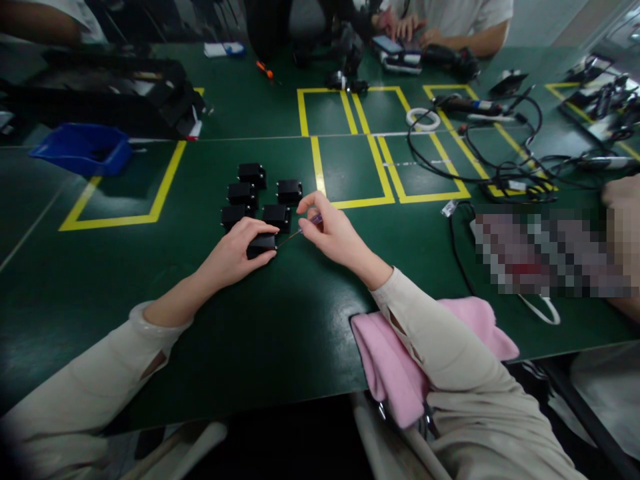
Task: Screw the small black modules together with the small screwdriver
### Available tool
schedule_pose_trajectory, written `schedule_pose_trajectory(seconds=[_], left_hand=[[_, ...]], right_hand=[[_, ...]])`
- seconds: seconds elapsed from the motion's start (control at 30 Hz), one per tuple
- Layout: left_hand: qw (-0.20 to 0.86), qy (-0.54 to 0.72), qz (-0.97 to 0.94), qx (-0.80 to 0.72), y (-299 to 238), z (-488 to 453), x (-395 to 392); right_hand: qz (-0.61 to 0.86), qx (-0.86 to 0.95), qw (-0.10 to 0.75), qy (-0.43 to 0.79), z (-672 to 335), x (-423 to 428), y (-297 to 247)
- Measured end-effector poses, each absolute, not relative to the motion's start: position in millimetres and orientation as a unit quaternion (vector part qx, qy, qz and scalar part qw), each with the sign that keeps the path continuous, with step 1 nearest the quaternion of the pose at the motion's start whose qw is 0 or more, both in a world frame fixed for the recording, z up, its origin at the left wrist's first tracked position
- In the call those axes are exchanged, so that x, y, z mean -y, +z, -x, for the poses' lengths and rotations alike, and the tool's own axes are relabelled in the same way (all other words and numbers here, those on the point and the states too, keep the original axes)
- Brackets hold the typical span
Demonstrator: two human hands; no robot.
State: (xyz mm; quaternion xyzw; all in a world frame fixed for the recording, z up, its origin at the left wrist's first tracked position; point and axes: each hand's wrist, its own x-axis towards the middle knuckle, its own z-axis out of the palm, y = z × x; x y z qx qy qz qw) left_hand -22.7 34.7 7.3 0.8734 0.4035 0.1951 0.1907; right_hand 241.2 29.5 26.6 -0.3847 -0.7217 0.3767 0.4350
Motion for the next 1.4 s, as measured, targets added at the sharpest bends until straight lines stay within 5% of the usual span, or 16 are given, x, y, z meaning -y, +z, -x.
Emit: schedule_pose_trajectory(seconds=[0.93, 1.4], left_hand=[[0.183, 0.203, -0.876, -0.398, 6.8, 22.6, -34.4], [0.201, 0.222, -0.874, -0.382, 6.1, 16.9, -33.4]], right_hand=[[0.398, 0.707, 0.433, 0.393, -240.4, -29.2, 23.6], [0.402, 0.735, 0.451, 0.308, -239.0, -29.5, 25.0]])
